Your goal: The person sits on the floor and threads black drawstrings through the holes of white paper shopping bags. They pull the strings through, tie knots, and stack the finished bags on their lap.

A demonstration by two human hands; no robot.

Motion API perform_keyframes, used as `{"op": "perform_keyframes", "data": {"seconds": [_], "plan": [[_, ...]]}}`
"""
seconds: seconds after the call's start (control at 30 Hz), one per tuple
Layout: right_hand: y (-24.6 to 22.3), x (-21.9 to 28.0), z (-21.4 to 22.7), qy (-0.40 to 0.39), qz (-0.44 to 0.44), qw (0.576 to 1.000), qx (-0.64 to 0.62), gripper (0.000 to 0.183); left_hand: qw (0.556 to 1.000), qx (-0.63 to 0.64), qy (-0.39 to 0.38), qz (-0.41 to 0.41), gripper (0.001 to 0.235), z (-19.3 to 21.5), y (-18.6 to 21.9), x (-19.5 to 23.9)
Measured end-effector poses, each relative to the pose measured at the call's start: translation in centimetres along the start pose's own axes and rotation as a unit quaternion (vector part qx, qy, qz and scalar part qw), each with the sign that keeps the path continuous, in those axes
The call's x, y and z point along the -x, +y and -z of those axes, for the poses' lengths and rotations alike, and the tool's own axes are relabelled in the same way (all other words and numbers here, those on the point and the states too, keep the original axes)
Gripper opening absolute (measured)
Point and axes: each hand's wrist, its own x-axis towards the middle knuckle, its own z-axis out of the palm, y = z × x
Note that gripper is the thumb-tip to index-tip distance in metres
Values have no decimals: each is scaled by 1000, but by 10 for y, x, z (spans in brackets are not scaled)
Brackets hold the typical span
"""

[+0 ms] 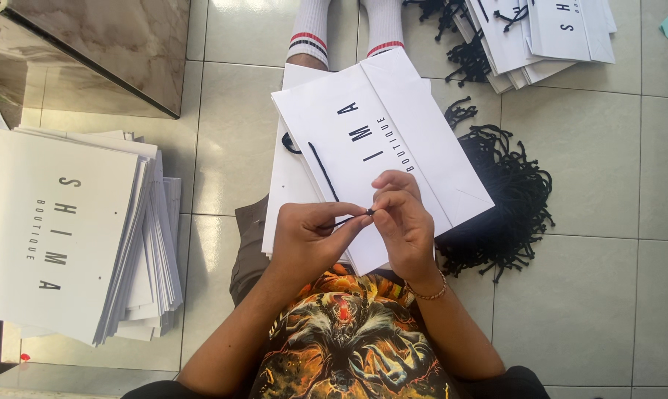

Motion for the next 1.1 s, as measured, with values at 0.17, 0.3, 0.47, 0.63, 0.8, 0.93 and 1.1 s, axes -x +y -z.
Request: {"op": "perform_keyframes", "data": {"seconds": [0.17, 0.3, 0.47, 0.63, 0.8, 0.93, 1.1], "plan": [[20, -1, -7, -57, -81, 995, 29, 22, 999, -10, 18, 48, 11, 5, 2, -4], [10, -4, -22, -151, -149, 915, 343, 55, 932, -348, 30, 96, 22, 27, 17, -17], [11, 8, -20, -127, -165, 919, 336, 33, 917, -394, 65, 19, 35, 46, -74, -28], [1, 13, -14, -155, -174, 926, 296, 29, 919, -380, 66, 78, 37, 42, -86, -45], [-10, 14, -10, -170, -169, 934, 264, 27, 875, -478, 52, 63, 20, 44, -103, -50], [-6, 15, -9, -177, -176, 930, 269, 31, 887, -455, 76, 29, 13, 51, -114, -52], [-8, 11, 2, -163, -168, 919, 319, 30, 811, -472, 327, -109, 7, 105, -141, -62]]}}
